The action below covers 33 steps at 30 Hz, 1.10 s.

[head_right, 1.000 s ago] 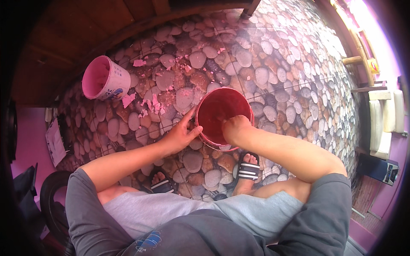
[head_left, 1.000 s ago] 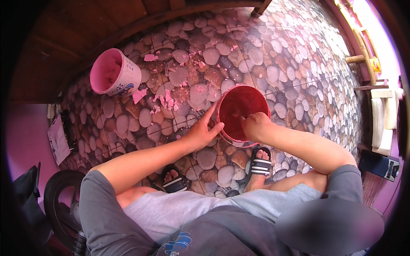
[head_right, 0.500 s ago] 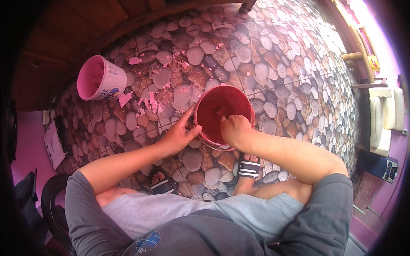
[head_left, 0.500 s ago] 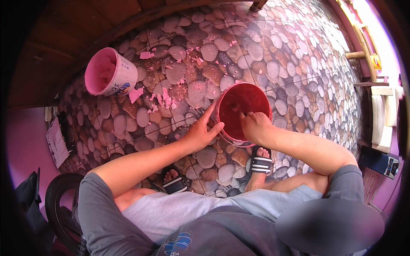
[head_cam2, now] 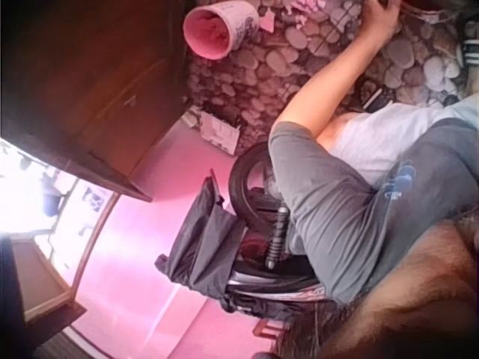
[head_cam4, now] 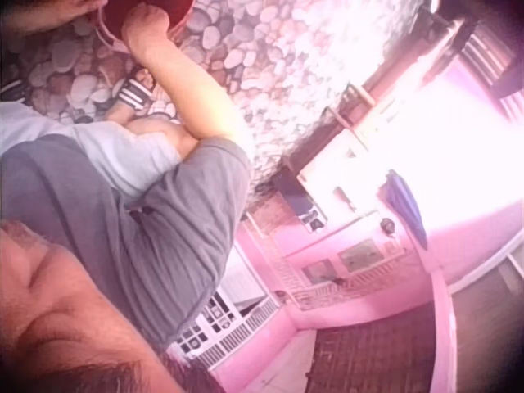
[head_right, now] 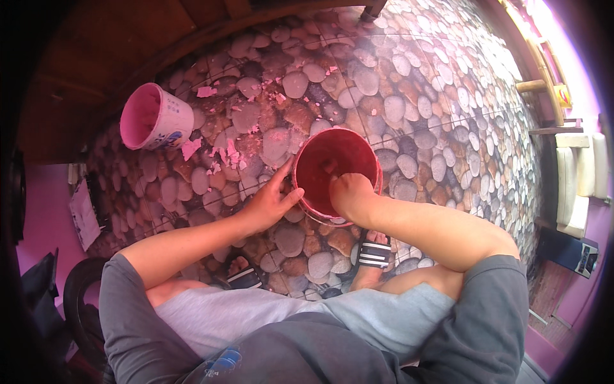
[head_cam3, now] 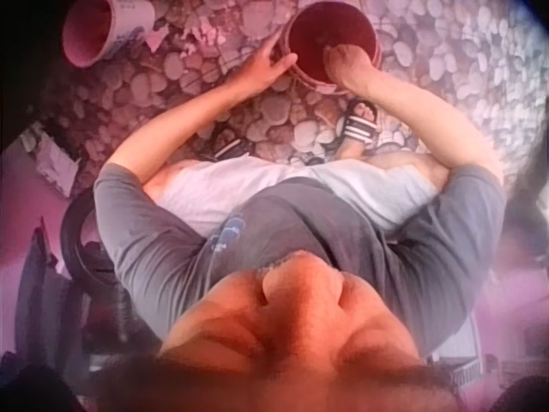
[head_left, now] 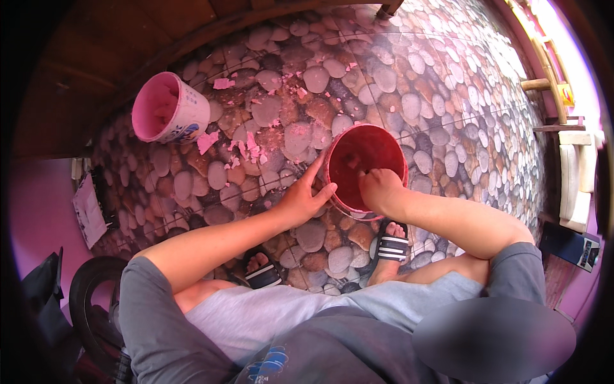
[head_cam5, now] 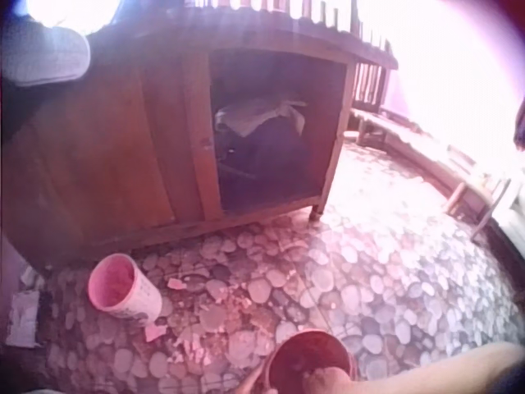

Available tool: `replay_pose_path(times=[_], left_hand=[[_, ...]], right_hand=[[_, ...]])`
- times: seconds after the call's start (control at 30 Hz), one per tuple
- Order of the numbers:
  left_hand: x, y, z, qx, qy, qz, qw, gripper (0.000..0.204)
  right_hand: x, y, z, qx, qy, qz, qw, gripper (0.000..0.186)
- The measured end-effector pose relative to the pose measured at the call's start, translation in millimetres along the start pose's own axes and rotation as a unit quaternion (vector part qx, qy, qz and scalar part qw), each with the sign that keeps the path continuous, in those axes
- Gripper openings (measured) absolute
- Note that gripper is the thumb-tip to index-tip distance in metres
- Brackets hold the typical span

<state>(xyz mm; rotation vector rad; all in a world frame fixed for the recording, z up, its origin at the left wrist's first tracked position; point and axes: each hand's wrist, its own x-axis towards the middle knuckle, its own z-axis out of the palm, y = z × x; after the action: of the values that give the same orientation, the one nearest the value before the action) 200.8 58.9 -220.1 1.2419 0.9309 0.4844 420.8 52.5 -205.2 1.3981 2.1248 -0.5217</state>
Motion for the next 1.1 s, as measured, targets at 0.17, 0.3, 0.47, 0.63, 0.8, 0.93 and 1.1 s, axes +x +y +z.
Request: replay_pose_path(times=[0.17, 0.3, 0.47, 0.63, 0.8, 0.93, 1.1], left_hand=[[-1.5, 13.8, -2.6, 0.079, -0.002, -0.033, 0.996, 0.076], [0.7, 23.7, -1.0, 0.083, -0.014, -0.065, 0.994, 0.082], [0.7, -5.4, 0.4, 0.091, 0.063, -0.043, 0.993, 0.079], [-11.5, 11.9, 8.6, 0.025, 0.116, -0.149, 0.982, 0.082], [-27.0, -18.8, 6.2, 0.037, 0.008, -0.184, 0.982, 0.092], [-16.2, 22.2, -8.9, 0.180, 0.089, -0.223, 0.954, 0.112], [12.2, 6.7, -58.2, 0.187, 0.112, -0.048, 0.975, 0.077]], right_hand=[[13.7, 5.0, -18.4, -0.135, 0.069, -0.041, 0.988, 0.022], [27.3, 24.5, 16.5, -0.003, -0.006, -0.034, 0.999, 0.024], [29.8, 19.3, -5.1, -0.052, 0.057, -0.110, 0.991, 0.031], [-18.0, 10.2, -83.5, 0.126, 0.051, -0.031, 0.990, 0.039], [-22.2, 14.3, -123.5, 0.053, 0.031, -0.011, 0.998, 0.041], [-24.5, 26.8, -119.4, 0.038, 0.015, -0.024, 0.999, 0.042], [-5.9, 15.5, -64.1, -0.024, 0.023, -0.078, 0.996, 0.035]])
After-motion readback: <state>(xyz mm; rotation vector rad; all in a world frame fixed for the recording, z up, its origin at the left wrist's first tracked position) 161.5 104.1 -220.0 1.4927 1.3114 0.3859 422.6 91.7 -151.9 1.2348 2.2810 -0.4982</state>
